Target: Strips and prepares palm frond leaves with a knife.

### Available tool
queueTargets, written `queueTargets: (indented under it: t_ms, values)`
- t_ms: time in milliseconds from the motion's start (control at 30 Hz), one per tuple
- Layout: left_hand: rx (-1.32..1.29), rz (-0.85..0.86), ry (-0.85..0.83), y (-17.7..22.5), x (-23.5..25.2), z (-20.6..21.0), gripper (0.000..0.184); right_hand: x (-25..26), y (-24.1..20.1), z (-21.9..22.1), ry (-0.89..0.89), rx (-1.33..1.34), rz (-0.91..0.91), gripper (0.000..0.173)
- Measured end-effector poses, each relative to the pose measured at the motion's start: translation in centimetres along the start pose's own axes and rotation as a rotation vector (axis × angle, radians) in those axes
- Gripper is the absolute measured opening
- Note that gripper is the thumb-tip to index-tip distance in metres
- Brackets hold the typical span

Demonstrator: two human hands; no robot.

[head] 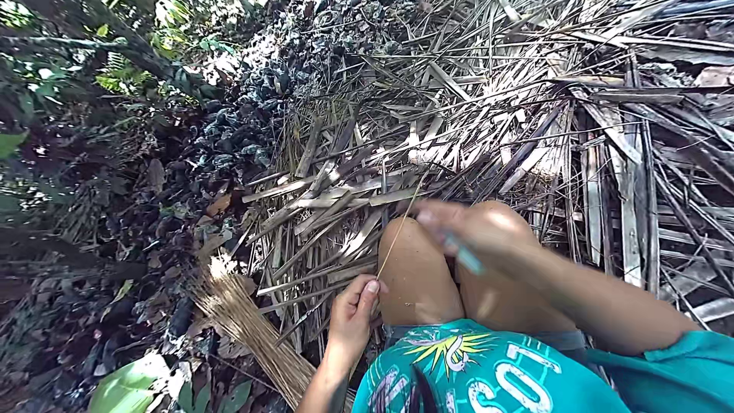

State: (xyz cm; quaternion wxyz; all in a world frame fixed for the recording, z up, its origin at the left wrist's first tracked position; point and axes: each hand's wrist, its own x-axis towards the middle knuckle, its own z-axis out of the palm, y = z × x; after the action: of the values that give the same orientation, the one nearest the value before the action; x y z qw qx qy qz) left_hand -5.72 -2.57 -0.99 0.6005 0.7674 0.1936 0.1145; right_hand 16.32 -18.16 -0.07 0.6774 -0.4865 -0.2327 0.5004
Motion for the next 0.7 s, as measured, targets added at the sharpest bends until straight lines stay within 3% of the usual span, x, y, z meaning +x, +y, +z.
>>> queueTargets:
  t_ms: [67, 133, 200, 333, 400, 500, 567, 633, 700]
  values:
    - [0.065, -0.007, 0.037, -0.2, -0.8, -0.4, 0.025, 1.3, -2.0, -4.7, 0.25, 0.077, -0.188, 0.029]
    - [0.148, 0.013, 0.094, -0.3, -0.9, -0.4, 0.026, 0.9, -4.0, -6.0, 0.393, 0.117, -0.295, 0.035]
    - [0.249, 0.074, 0.134, -0.5, -0.6, 0.0, 0.026, -0.6, -3.5, -2.7, 0.272, 0.057, -0.175, 0.04]
    - [0.439, 0.243, 0.182, -0.6, 0.0, 0.8, 0.03, -1.3, 1.3, 3.9, -0.219, 0.154, 0.286, 0.041]
    - [0.467, 0.256, 0.166, -0.6, -0.3, 0.3, 0.031, -0.6, 1.3, 3.0, -0.181, 0.148, 0.248, 0.032]
    - [0.359, 0.129, 0.126, -0.9, -1.0, -0.5, 0.029, 1.0, -0.6, -2.2, 0.113, 0.136, -0.108, 0.034]
    - [0.227, 0.038, 0.104, -0.9, -1.0, -0.6, 0.027, 1.3, -1.8, -3.5, 0.238, 0.154, -0.212, 0.038]
    - [0.092, -0.026, 0.071, -0.6, -0.7, -0.4, 0.027, -0.2, -1.5, -0.6, 0.16, 0.044, -0.054, 0.04]
    - [-0.002, -0.058, 0.05, 0.0, -0.2, 0.2, 0.027, -1.4, 0.6, 3.2, -0.099, -0.013, 0.181, 0.047]
